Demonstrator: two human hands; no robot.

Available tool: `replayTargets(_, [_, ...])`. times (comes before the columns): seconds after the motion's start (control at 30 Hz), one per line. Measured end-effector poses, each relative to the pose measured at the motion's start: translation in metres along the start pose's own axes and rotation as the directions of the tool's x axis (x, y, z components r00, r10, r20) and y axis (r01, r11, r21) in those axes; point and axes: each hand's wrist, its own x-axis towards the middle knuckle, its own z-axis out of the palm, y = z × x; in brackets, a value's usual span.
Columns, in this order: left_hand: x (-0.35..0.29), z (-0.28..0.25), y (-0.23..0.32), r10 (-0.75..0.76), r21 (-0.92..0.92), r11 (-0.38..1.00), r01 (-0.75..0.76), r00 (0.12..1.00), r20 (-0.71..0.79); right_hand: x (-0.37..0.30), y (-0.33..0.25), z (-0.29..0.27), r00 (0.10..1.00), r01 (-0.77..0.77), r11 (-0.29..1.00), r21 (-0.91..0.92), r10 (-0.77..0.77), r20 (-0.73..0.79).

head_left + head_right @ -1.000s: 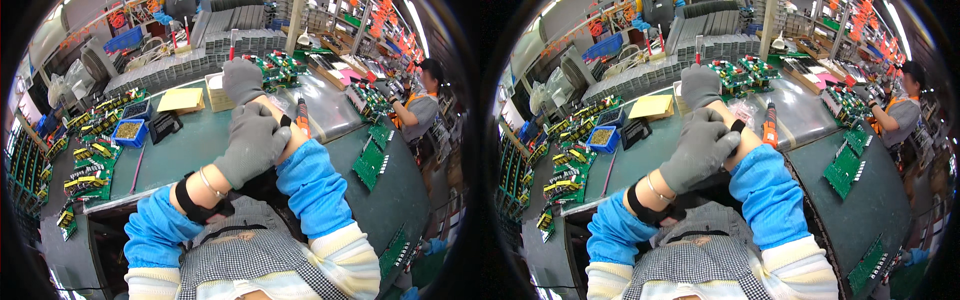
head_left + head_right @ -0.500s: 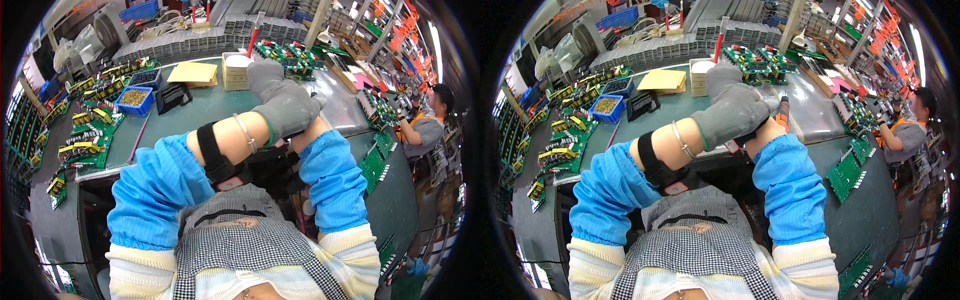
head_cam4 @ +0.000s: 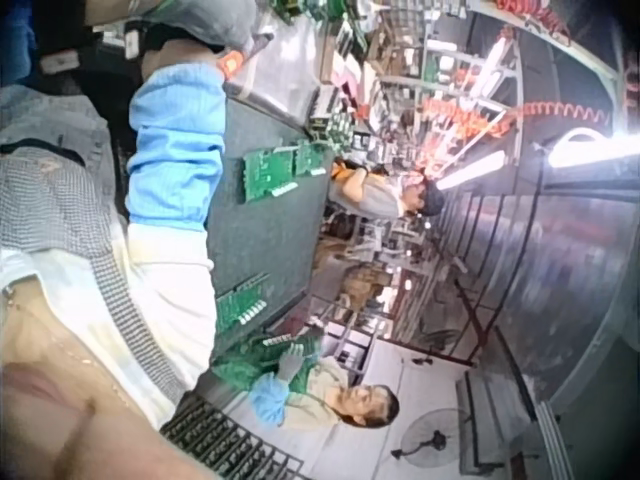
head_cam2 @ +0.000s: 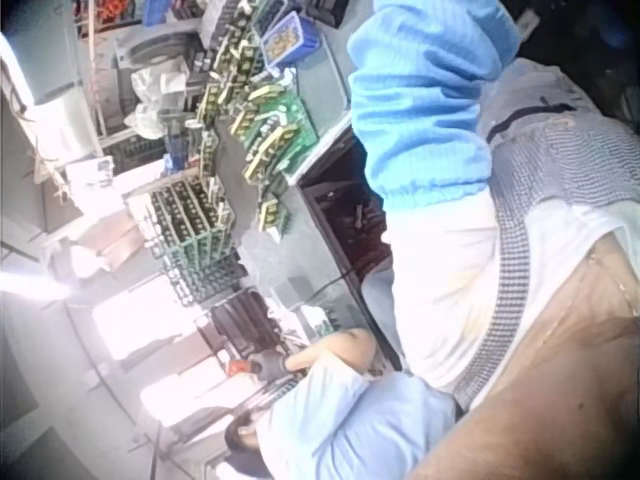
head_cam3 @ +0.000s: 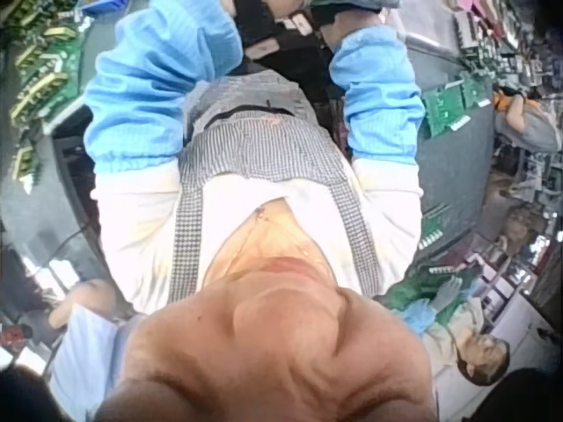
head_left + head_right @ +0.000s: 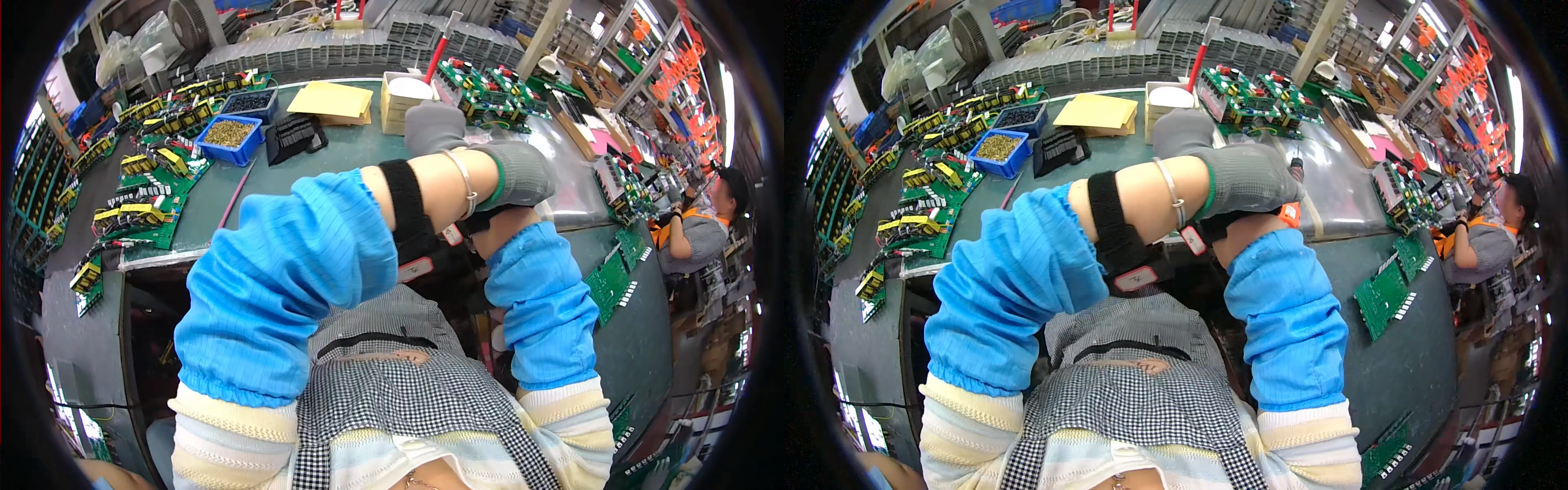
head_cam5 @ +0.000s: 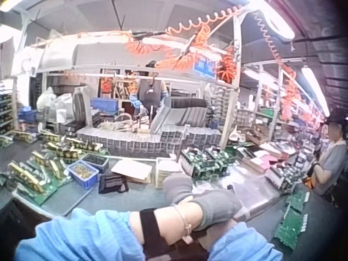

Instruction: Assemble circuit boards into metal enclosures using thermal paste, thermal pads, and a powered screwdriver.

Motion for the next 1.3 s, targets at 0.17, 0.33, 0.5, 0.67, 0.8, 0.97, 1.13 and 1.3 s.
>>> replayTargets(0.17, [-0.021,-0.031,-0.002,-0.228,-0.237,0.957,0.167,0.938,-0.260,0.079,0.059,-0.007,0.997,0.043,0.967,0.252,-0.024,-0.079])
replayTargets(0.33, [-0.089,-0.003,-0.043,-0.659,-0.987,0.155,-0.034,0.741,-0.129,0.150,0.086,-0.037,0.568,-0.374,0.209,0.904,0.822,0.045])
replayTargets(0.5, [-0.079,0.094,-0.031,-0.294,-0.580,-0.814,-0.043,0.890,0.348,0.157,0.086,-0.025,0.455,-0.166,0.122,0.979,0.890,-0.034])
replayTargets(0.67, [-0.088,0.085,0.004,-0.281,-0.616,-0.781,-0.103,0.939,0.199,0.151,0.085,-0.007,0.427,-0.269,0.392,0.880,0.867,-0.256])
replayTargets(0.8, [-0.088,0.075,0.018,-0.257,-0.741,-0.672,0.017,0.932,0.254,0.140,0.091,0.000,0.472,-0.379,0.654,0.655,0.745,-0.471])
replayTargets(0.97, [-0.082,0.075,0.022,-0.388,-0.702,-0.712,0.012,0.827,0.407,0.127,0.085,0.025,0.591,-0.517,0.837,0.180,0.501,-0.632])
replayTargets(1.13, [-0.078,0.077,0.027,-0.375,-0.689,-0.720,0.084,0.788,0.488,0.126,0.074,0.020,0.688,-0.566,0.804,-0.183,0.338,-0.643])
replayTargets(1.3, [-0.074,0.065,0.054,-0.381,-0.644,-0.765,0.008,0.801,0.463,0.119,0.080,0.014,0.878,-0.375,0.729,-0.573,0.081,-0.472])
